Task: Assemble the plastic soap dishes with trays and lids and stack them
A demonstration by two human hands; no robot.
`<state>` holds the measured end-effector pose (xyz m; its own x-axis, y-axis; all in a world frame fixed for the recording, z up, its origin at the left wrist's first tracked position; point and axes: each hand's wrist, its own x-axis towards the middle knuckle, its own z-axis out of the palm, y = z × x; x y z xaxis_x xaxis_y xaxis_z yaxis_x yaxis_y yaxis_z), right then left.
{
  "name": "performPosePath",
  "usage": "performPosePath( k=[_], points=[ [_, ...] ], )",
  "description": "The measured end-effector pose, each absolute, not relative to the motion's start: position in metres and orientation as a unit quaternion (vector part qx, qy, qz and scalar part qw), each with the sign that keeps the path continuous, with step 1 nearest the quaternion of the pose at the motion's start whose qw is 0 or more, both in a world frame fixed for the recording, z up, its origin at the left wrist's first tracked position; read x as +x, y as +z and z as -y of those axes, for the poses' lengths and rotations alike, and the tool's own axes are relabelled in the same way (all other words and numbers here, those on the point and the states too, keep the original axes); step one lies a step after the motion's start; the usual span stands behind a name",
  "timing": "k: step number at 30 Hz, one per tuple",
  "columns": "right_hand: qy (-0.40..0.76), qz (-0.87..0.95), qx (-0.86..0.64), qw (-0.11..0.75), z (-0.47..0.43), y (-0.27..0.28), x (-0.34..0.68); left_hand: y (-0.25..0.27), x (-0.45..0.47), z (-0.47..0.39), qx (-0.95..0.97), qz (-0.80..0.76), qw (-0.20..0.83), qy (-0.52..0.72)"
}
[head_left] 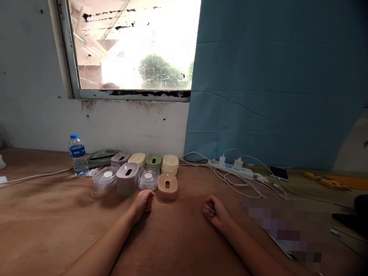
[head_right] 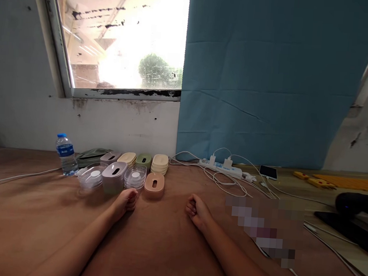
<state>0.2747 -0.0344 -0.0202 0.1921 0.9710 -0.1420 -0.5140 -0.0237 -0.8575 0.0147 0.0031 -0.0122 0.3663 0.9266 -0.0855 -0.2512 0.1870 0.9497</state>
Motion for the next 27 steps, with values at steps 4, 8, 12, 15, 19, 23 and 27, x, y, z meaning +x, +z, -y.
performPosePath(
  k=[4, 8, 12, 15, 19, 23, 27],
  points=[
    [0.572, 0.275, -0.427, 0.644, 0.0325, -0.0214, 0.2803, -0.0146, 0.0151, -0.0061, 0.469, -0.368, 0.682, 0.423],
    [0.564, 0.288, -0.428, 0.645, 0.0312, -0.0236, 0.2827, -0.0156, 0.0148, -0.0082, 0.470, -0.372, 0.681, 0.421],
    [0.559, 0.293, -0.428, 0.647, 0.0306, -0.0252, 0.2825, -0.0147, 0.0142, -0.0089, 0.470, -0.372, 0.680, 0.422],
    [0.556, 0.291, -0.430, 0.649, 0.0309, -0.0252, 0.2819, -0.0132, 0.0139, -0.0079, 0.468, -0.371, 0.682, 0.423],
    [0.555, 0.287, -0.430, 0.652, 0.0314, -0.0245, 0.2812, -0.0116, 0.0135, -0.0061, 0.468, -0.370, 0.680, 0.427],
    [0.553, 0.292, -0.429, 0.651, 0.0319, -0.0240, 0.2796, -0.0117, 0.0128, -0.0064, 0.474, -0.371, 0.675, 0.426],
    [0.549, 0.297, -0.433, 0.650, 0.0328, -0.0239, 0.2758, -0.0116, 0.0122, -0.0064, 0.488, -0.370, 0.668, 0.422]
  ],
)
